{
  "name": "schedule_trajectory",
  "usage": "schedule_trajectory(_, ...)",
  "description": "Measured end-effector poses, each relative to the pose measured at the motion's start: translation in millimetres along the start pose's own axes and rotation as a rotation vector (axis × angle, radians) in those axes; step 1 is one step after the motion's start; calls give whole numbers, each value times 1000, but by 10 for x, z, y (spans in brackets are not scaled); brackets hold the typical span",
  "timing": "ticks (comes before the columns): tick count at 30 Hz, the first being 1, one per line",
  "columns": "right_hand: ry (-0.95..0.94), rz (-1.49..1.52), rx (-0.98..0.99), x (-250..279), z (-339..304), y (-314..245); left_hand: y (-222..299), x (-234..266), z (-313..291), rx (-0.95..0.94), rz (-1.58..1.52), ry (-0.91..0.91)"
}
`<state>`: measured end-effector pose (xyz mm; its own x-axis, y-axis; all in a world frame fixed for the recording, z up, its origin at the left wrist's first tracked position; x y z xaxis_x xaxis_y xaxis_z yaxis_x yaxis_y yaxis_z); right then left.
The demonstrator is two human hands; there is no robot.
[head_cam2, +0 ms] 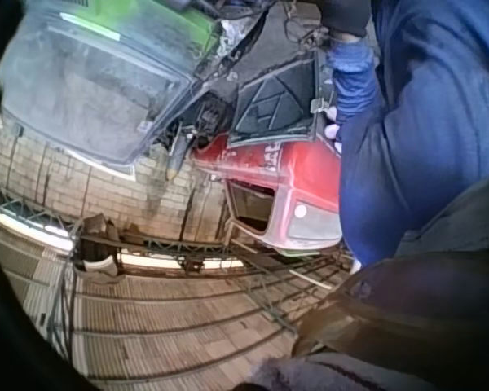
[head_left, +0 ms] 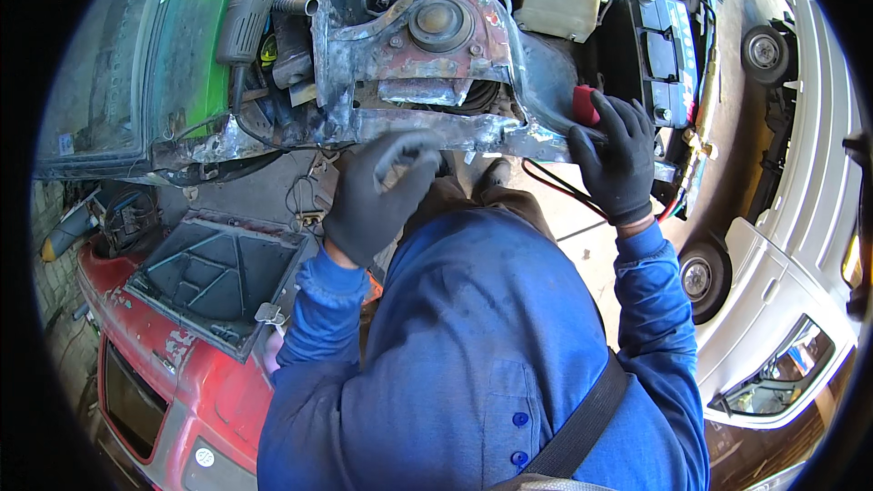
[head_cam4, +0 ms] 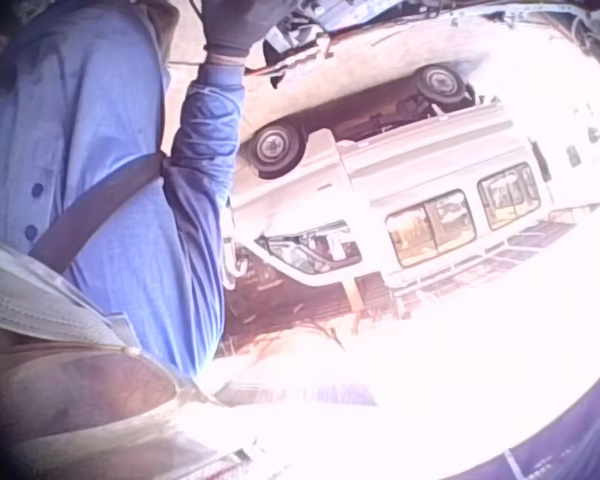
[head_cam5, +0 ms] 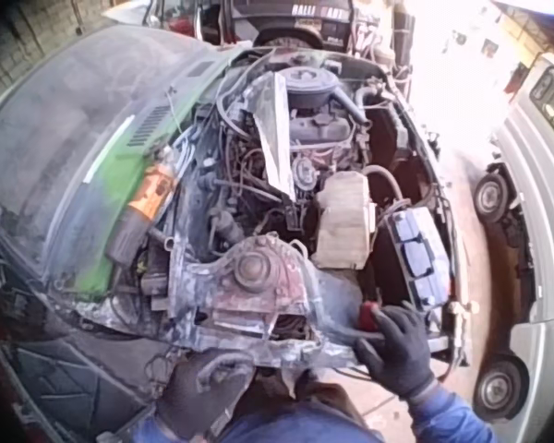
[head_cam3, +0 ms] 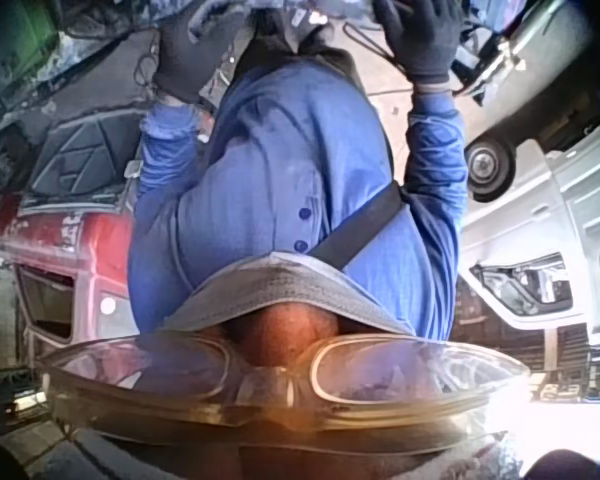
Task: The person uses an angle grinder to grind a metal section of a car's front frame, then switches to a welding torch to weld the same area. The person handles the grinder and welding torch with both hands while working on the exposed frame.
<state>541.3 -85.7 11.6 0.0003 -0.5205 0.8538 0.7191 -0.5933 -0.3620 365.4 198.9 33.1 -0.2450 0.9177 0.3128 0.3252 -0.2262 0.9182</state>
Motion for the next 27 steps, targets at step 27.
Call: schedule_trajectory(27, -1, -22, 38, 10, 29, -93, 211, -689, 247, -681, 230, 187)
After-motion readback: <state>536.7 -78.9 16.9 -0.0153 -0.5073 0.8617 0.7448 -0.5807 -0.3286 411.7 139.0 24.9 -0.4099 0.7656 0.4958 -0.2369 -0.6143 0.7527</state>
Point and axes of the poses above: each hand's wrist, its own z-axis towards the middle knuckle, its own x-axis out of the back of the hand, y = z × x, the point moved 5 cm from there along z, towards the middle knuckle, and after that the axes turned 5 degrees about y, right-handed, at the moved point
